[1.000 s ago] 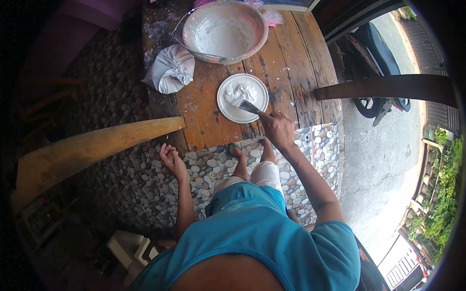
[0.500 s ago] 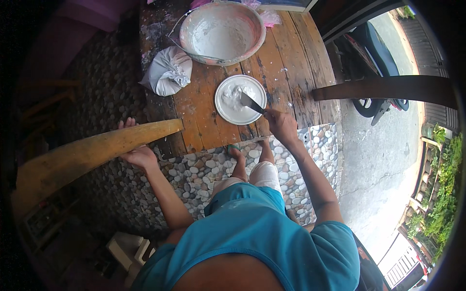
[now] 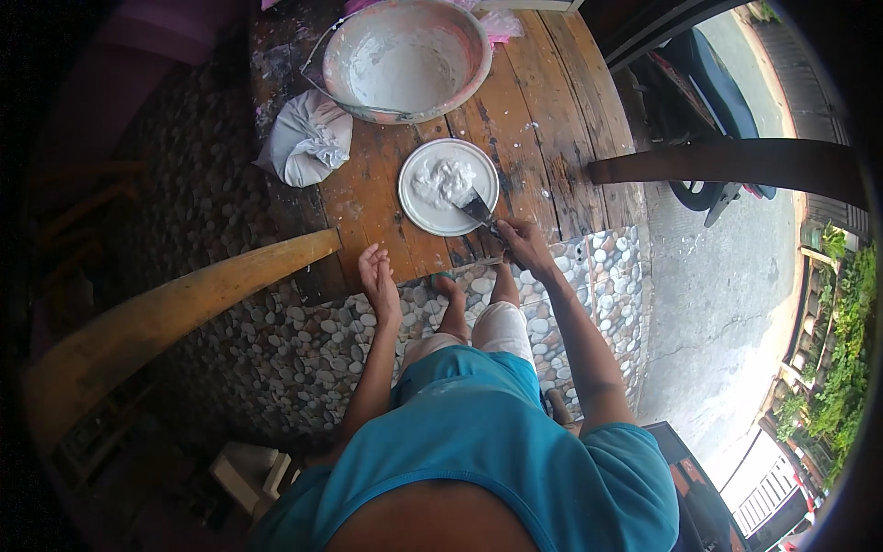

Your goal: The person mixes a white paste on a white plate using a metal spatula, periodically scooping more material from a larger bowl and a white bag on the table.

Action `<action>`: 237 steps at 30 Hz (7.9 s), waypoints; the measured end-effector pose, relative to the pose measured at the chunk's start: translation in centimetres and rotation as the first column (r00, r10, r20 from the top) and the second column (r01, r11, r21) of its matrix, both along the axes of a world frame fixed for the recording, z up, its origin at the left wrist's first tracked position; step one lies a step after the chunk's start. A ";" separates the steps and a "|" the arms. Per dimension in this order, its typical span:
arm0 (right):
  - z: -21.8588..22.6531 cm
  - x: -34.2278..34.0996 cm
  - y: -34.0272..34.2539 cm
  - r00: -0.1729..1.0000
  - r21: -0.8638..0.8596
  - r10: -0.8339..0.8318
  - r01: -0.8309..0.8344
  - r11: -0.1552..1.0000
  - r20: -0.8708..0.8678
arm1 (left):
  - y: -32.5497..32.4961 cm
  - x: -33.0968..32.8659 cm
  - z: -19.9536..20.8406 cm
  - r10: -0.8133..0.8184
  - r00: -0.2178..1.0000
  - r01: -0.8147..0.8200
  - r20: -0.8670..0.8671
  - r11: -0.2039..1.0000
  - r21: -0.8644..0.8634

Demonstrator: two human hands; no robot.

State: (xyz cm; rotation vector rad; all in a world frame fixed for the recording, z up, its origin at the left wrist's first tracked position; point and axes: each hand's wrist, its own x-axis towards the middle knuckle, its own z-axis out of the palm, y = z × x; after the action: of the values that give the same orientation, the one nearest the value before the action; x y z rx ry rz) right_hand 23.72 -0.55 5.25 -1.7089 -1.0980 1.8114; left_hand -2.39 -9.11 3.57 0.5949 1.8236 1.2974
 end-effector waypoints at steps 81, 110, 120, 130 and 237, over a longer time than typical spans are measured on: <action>7.7 -2.8 2.0 0.640 0.432 0.026 -0.548 0.716 0.768 | 4.4 -1.8 1.9 -0.186 0.978 0.184 0.095 0.982 0.032; 21.2 -0.1 23.8 0.689 0.349 0.449 -0.697 0.627 0.569 | 24.6 -3.7 10.6 -0.297 0.913 0.222 0.281 0.937 0.268; 8.3 0.5 27.7 0.486 0.452 0.148 -0.866 0.212 0.861 | 23.8 1.5 12.5 -0.383 0.910 0.290 0.160 0.862 0.416; 6.7 -0.7 24.3 0.550 0.486 0.169 -0.817 0.310 0.818 | 23.1 3.7 13.7 -0.447 0.895 0.417 -0.013 0.823 0.387; 5.9 -7.6 3.2 0.574 0.475 -0.028 -0.648 0.595 0.818 | 12.2 -4.9 -3.0 -0.506 0.862 0.506 0.000 0.862 0.036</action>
State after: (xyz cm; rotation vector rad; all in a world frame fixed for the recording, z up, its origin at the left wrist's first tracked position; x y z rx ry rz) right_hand 16.08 2.68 11.14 -1.7371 -2.2861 0.4050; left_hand -7.28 3.11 0.60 1.0082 1.4941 0.9664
